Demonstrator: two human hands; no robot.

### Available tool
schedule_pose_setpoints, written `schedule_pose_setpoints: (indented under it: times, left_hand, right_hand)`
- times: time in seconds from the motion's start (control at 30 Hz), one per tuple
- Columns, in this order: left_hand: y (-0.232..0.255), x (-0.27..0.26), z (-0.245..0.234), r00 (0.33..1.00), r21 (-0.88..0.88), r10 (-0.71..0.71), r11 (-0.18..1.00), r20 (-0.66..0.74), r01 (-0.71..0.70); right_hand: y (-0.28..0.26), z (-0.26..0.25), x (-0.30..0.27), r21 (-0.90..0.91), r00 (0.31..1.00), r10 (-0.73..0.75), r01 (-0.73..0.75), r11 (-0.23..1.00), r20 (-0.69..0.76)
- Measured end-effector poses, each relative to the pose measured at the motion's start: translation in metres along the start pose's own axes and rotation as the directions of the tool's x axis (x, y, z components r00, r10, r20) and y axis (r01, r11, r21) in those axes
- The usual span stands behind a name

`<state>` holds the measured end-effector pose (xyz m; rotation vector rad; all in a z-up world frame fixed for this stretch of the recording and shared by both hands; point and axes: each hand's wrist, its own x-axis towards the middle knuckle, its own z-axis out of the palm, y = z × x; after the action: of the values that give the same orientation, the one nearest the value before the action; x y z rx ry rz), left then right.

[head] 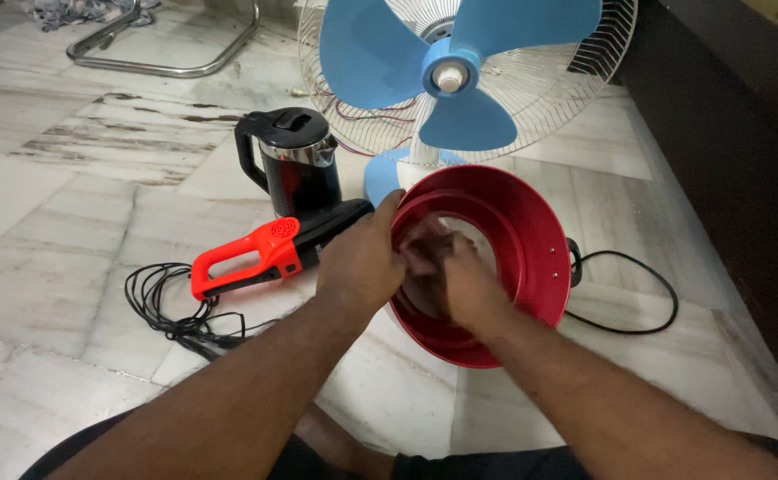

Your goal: The person scrubs the exterior and interior of a red cooking pot using a cloth. They wipe the bottom, sides, and the inside surface of the pot while sitting on the floor.

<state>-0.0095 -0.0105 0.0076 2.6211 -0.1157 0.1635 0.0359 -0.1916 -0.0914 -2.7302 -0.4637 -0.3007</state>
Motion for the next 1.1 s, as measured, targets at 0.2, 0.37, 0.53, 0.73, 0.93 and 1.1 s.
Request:
schedule_pose_setpoints:
  times: [0.2,0.37,0.53,0.73,0.93,1.1]
  left_hand:
    - [-0.001,0.0,0.004,0.996,0.028,0.079,0.997,-0.031,-0.078]
    - [0.001,-0.003,0.003,0.99,0.037,0.137,0.99,-0.042,-0.135]
    - [0.014,-0.009,0.004,0.981,0.066,0.19,0.98,-0.026,-0.188]
    - [0.022,-0.009,0.001,0.983,0.12,0.183,0.976,0.018,-0.184]
    - [0.01,-0.007,-0.011,0.992,0.061,0.117,0.991,0.049,-0.12]
    - [0.013,-0.007,-0.014,0.992,0.065,0.042,0.997,0.118,-0.05]
  right_hand:
    - [-0.022,0.019,0.008,0.159,0.955,-0.05,0.003,0.987,0.291]
    - [-0.037,-0.013,0.009,-0.071,0.987,0.071,-0.061,0.996,0.142]
    - [-0.029,-0.022,0.024,-0.864,0.924,-0.128,0.382,0.328,0.36]
    - [-0.028,0.009,0.001,-0.047,0.966,-0.062,0.076,0.996,0.251]
    - [-0.027,-0.032,-0.035,-0.21,0.788,0.004,0.16,0.964,0.616]
    - [0.001,-0.056,-0.037,-0.292,0.748,-0.052,0.321,0.901,0.661]
